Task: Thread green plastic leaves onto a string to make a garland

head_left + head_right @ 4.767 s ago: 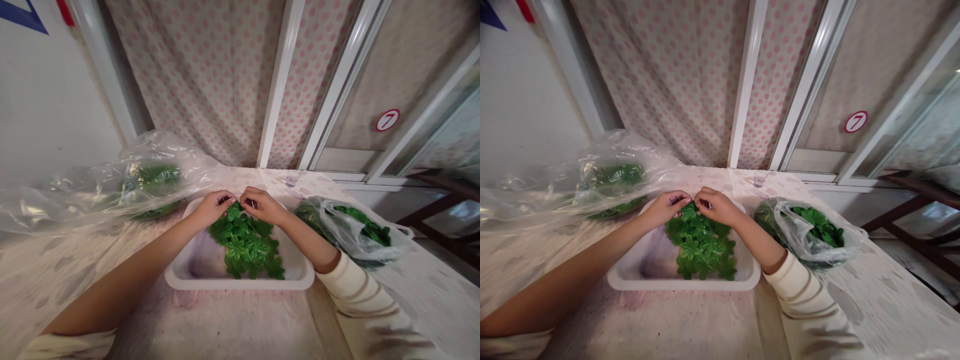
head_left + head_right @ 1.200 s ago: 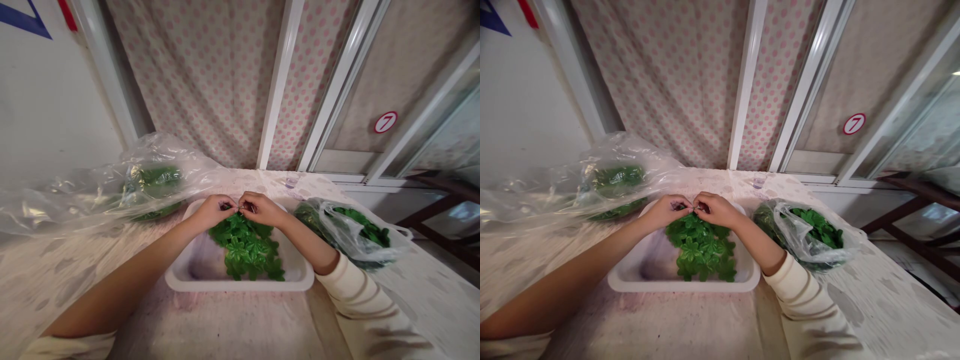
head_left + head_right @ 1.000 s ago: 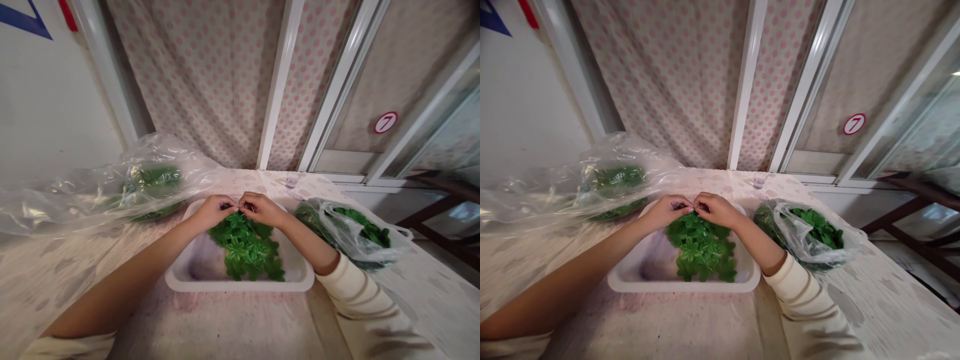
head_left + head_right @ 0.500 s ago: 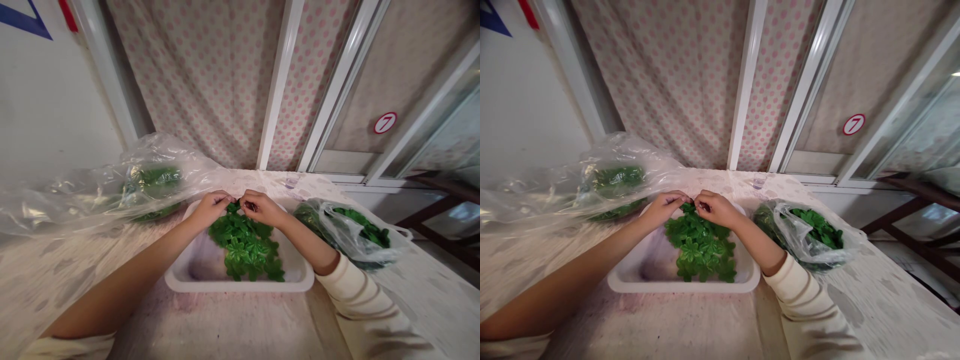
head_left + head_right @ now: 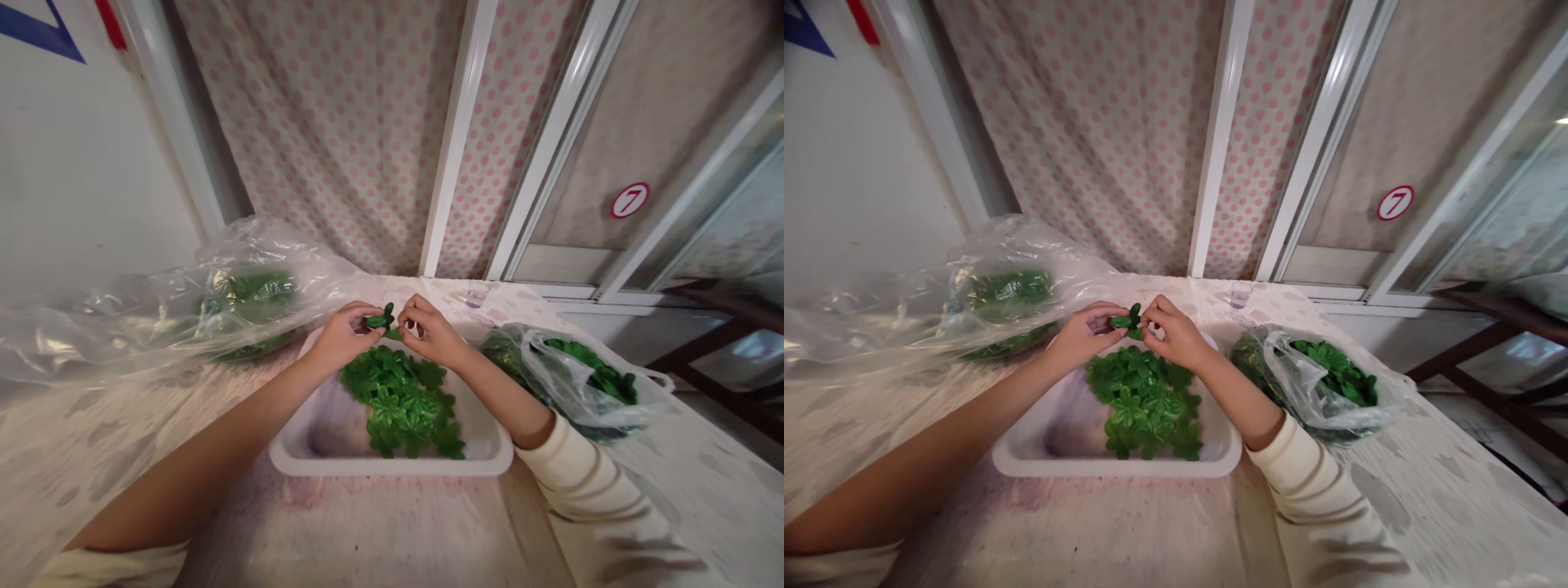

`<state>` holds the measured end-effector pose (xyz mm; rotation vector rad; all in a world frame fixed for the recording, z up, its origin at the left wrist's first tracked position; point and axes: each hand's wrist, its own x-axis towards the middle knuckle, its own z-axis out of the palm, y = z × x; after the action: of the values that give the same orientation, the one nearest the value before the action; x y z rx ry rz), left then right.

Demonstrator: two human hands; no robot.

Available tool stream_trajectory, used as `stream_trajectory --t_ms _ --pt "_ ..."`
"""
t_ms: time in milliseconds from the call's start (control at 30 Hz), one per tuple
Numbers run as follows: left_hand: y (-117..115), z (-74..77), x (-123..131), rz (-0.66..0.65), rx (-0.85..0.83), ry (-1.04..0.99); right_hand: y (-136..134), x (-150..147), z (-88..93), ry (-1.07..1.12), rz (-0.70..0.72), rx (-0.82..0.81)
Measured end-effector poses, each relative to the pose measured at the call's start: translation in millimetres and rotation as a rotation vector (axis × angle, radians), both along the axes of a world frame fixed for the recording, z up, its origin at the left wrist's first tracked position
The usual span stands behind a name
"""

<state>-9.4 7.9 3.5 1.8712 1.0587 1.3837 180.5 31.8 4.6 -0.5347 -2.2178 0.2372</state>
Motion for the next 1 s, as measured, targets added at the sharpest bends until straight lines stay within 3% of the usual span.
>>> stream_trajectory --t_ms 233,400,700,1000 --pt "-1.7 -0.4 -0.9 -0.084 -0.062 -0.043 1.7 -1.0 -0.6 0.006 0.02 -0.065" --pt "-0.9 -1.7 -1.7 -0.121 -0.051 0.056 2.4 0.0 -3.4 -0.011 -0.031 -0.126" --pt "3.8 -5.4 -4.3 -0.097 0.028 0.22 1.0 -0.4 -4.3 -0.046 -0.002 -0.144" --pt "4.5 -1.3 -4.8 0.023 0.047 0.166 4.3 0.0 -9.6 -0.009 0.036 -0.363"
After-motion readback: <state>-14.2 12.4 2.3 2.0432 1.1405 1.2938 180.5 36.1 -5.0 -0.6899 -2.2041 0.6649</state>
